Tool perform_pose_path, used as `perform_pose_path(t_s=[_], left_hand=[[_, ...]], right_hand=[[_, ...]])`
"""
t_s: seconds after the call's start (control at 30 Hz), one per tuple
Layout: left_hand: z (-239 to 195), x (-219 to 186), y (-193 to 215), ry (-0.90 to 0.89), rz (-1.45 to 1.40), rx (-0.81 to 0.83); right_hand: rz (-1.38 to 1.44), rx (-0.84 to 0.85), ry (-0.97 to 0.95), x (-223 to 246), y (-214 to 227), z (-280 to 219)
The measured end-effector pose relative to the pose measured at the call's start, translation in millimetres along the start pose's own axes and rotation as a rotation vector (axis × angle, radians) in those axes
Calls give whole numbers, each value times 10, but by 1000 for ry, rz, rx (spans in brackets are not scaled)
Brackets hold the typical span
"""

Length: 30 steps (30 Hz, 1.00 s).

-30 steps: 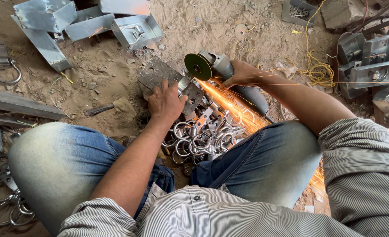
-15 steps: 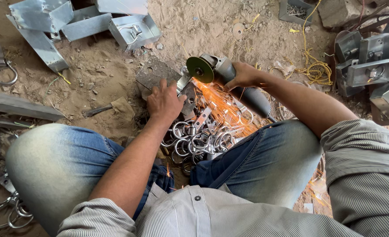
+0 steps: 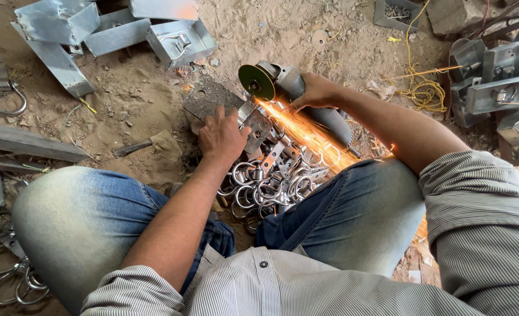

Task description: The person uses an angle grinder to smooth and trim several small metal rings and brackets on a fabrication floor.

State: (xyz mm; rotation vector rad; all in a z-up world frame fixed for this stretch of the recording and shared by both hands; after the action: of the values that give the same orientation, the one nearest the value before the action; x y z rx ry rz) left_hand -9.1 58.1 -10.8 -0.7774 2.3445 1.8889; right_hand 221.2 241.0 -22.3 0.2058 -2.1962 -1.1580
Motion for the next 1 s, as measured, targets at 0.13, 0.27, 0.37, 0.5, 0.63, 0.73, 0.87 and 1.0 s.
perform_pose_path(t_s=[0.13,0.27,0.37,0.5,0.63,0.73,0.87,1.0], left_hand=[[3,3,4,11,-20,15],[-18,1,14,0,-18,-17],[-20,3,10,-7,-11,-27],[19,13,-19,5,-11,31],[13,8,-6,0,-11,20],[-12,-9,21,-11,4,-12],[-14,-11,-3,-4,-2,7],[-8,-8,-26,-26,12,-27]], right_hand=[[4,23,-43,-42,-15,-62],[-50,34,-101,-164,-34,-138],[1,40,-72,-222,-62,-206],[150,80,-126,-273,-124,-282],[156,100,-153,-234,-129,-232],[140,64,-109,-117,-74,-115],[178,49,-103,73,-42,7],[202,35,-109,175,4,-17]])
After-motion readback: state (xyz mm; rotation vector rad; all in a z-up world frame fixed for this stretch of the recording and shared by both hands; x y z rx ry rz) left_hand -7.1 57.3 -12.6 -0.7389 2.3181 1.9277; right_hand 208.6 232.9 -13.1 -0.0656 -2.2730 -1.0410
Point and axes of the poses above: each hand's wrist, its own z-axis towards the middle knuckle, its own y-axis out of the back of the hand, x = y × z, the point moved 6 cm from there along z, towards the middle knuckle, and after that the axes turned 8 degrees about y, right-handed, at the moved point
